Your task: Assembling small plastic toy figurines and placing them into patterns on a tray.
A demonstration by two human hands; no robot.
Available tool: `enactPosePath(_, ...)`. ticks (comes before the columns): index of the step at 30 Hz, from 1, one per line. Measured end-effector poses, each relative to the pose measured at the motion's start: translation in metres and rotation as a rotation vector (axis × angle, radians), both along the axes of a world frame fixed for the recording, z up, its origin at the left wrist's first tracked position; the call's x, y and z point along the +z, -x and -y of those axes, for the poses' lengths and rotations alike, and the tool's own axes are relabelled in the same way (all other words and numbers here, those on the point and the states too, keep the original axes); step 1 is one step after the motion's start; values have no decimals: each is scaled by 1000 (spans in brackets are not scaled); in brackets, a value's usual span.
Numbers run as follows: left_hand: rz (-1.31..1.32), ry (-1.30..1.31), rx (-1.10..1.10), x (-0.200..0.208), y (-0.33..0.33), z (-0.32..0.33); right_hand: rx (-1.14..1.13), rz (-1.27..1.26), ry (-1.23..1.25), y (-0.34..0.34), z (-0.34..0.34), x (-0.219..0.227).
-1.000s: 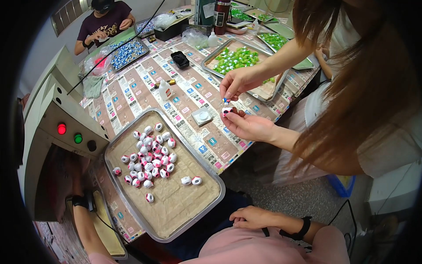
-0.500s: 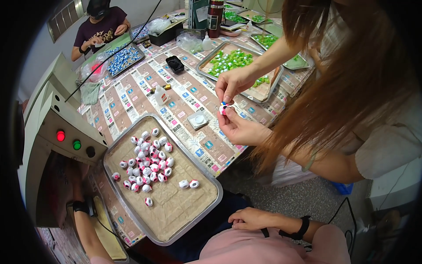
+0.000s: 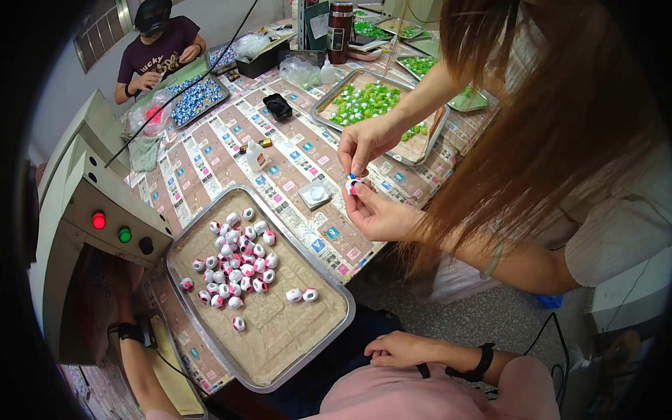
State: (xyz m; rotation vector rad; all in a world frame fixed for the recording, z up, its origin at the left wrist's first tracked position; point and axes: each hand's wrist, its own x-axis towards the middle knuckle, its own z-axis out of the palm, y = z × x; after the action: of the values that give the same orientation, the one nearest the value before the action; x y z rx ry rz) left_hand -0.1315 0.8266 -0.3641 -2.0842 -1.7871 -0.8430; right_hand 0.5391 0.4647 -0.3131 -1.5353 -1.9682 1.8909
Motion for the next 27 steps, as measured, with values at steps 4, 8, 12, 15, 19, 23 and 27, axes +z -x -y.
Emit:
enactPosePath(4, 7, -9, -26, -4, 3, 0, 5, 6, 1, 1, 0, -2)
enactPosePath(8, -78, -9, -29, 4, -8, -3, -4, 0, -6, -1, 2, -4)
enactPosePath(12, -19, 31, -6, -3, 2, -3, -3, -4, -8, 0, 1, -4)
enactPosePath(15, -81, 16, 13, -11, 15, -5, -2, -4, -1, 1, 0, -2)
enactPosePath(19, -89, 49, 22, -14, 19, -8, -8, 5, 17, 1, -1, -2)
enactPosePath(23, -107, 62, 8, -13, 14, -7, -16, 4, 2, 0, 1, -4)
enactPosePath(27, -208, -42, 4, -16, 20, -7, -5, 1, -11, 1, 1, -3)
